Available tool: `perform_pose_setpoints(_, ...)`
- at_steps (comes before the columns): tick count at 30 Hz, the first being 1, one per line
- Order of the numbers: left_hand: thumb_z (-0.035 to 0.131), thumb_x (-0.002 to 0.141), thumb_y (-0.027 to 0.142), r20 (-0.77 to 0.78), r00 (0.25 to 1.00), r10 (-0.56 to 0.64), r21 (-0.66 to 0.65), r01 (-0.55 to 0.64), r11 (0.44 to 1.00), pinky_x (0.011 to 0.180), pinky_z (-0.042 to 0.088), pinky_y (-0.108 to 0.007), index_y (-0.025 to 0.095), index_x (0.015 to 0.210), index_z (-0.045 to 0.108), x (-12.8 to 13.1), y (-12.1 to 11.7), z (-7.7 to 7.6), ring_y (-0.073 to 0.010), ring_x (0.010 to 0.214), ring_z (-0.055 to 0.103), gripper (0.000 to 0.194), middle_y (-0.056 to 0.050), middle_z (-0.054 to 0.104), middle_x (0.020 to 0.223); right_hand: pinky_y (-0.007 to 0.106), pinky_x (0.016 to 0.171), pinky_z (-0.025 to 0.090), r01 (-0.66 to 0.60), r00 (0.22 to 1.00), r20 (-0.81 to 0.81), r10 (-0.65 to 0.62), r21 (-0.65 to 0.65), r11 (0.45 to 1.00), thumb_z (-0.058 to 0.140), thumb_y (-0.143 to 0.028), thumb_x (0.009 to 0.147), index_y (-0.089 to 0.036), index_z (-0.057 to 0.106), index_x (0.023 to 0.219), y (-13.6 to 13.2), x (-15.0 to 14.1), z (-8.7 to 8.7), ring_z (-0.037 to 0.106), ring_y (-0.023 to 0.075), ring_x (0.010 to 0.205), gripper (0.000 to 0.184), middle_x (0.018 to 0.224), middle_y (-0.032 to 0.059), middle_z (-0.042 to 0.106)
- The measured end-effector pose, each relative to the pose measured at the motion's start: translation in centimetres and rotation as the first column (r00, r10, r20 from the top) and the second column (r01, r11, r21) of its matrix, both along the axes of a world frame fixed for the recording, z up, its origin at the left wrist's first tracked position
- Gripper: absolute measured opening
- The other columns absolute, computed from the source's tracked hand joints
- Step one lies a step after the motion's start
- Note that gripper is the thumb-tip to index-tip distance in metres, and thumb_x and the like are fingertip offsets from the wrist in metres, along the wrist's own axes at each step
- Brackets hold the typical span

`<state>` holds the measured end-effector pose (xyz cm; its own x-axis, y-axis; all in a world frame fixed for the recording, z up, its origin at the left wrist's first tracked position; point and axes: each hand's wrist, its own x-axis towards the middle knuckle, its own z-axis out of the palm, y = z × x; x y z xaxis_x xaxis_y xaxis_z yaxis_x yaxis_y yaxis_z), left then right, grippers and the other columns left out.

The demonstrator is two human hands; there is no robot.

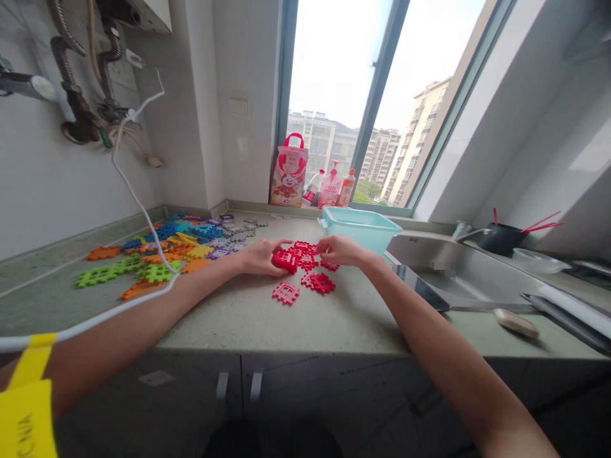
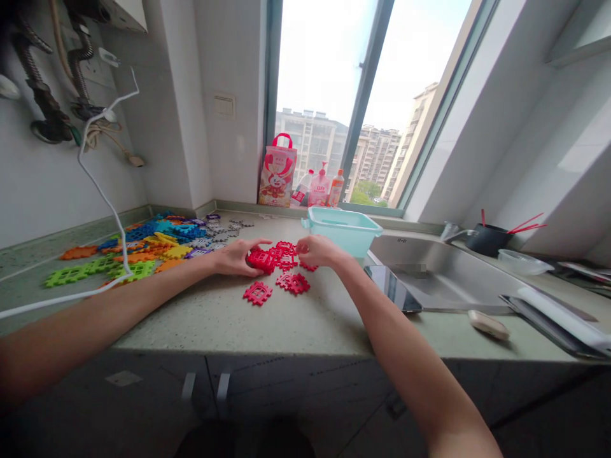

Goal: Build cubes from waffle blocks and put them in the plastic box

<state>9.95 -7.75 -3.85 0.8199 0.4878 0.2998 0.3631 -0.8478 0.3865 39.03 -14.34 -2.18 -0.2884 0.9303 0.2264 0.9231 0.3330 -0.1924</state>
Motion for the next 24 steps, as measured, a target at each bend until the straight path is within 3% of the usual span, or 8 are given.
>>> perform_pose_setpoints(5, 0.078, 0.071, 0.048, -0.015, 0.999, 0.029, 0.014, -0.029, 0.999, 0.074, 0.047, -0.028, 0.019, 0.152, 0.047, -0.3, 0.5, 0.1, -0.0212, 0.079, 0.066, 0.091, -0.002, 0.071, 0.092, 0.027, 0.054, 0.046, 0.068, 0.998, 0.028, -0.064, -0.166, 0.984, 0.083, -0.029, 0.068, -0.026, 0.079, 0.077, 0.1, 1.9, 0.0, 0.067, 0.018, 0.06, 0.01, 0.074, -0.0001, 0.077)
perform_pose_setpoints(10, 0.078, 0.07, 0.049, -0.016, 0.999, 0.035, 0.001, -0.035, 0.999, 0.074, 0.047, -0.027, 0.019, 0.152, 0.047, -0.6, 0.6, 0.2, -0.0204, 0.078, 0.065, 0.092, -0.001, 0.069, 0.088, 0.028, 0.061, 0.049, 0.123, 0.99, 0.079, -0.119, -0.044, 0.991, 0.083, -0.023, 0.066, -0.026, 0.078, 0.083, 0.2, 2.3, -0.1, 0.068, 0.0198, 0.068, 0.018, 0.079, 0.0014, 0.076)
perform_pose_setpoints(13, 0.079, 0.07, 0.05, -0.013, 0.999, 0.04, 0.016, -0.04, 0.999, 0.076, 0.048, -0.028, 0.02, 0.153, 0.046, -0.6, 0.8, 0.1, -0.0222, 0.083, 0.067, 0.094, -0.002, 0.07, 0.094, 0.029, 0.074, 0.053, 0.028, 0.999, 0.016, -0.031, 0.144, 0.989, 0.082, -0.022, 0.069, -0.025, 0.077, 0.092, -0.4, 1.0, 0.5, 0.069, 0.0206, 0.081, 0.024, 0.093, 0.0035, 0.076)
perform_pose_setpoints(17, 0.08, 0.069, 0.05, 0.0, 0.999, 0.038, -0.003, -0.038, 0.999, 0.083, 0.051, -0.029, 0.021, 0.155, 0.042, -0.4, 0.9, -0.3, -0.0254, 0.093, 0.069, 0.098, -0.004, 0.072, 0.103, 0.03, 0.086, 0.054, -0.166, 0.966, -0.131, 0.224, 0.352, 0.921, 0.069, -0.021, 0.085, -0.025, 0.074, 0.111, -1.4, -3.2, 0.7, 0.069, 0.0189, 0.093, 0.027, 0.111, 0.006, 0.073)
perform_pose_setpoints(21, 0.079, 0.071, 0.049, 0.058, 0.998, -0.029, -0.012, 0.029, 0.999, 0.089, 0.051, -0.029, 0.023, 0.15, 0.045, -0.1, 0.6, -0.2, -0.0251, 0.1, 0.07, 0.09, -0.004, 0.072, 0.117, 0.032, 0.093, 0.053, -0.26, 0.929, -0.15, 0.338, 0.386, 0.885, 0.069, -0.021, 0.088, -0.025, 0.073, 0.115, -1.8, -7.2, 0.0, 0.069, 0.0213, 0.102, 0.028, 0.116, 0.0072, 0.072)
perform_pose_setpoints(24, 0.078, 0.071, 0.049, 0.068, 0.996, -0.06, -0.032, 0.063, 0.998, 0.09, 0.051, -0.029, 0.021, 0.152, 0.043, 0.0, 0.5, -0.1, -0.025, 0.101, 0.07, 0.093, -0.005, 0.073, 0.117, 0.033, 0.097, 0.052, -0.303, 0.917, -0.146, 0.371, 0.35, 0.886, 0.068, -0.025, 0.091, -0.026, 0.076, 0.11, -1.6, -8.2, -0.5, 0.069, 0.0211, 0.105, 0.02, 0.119, 0.0068, 0.072)
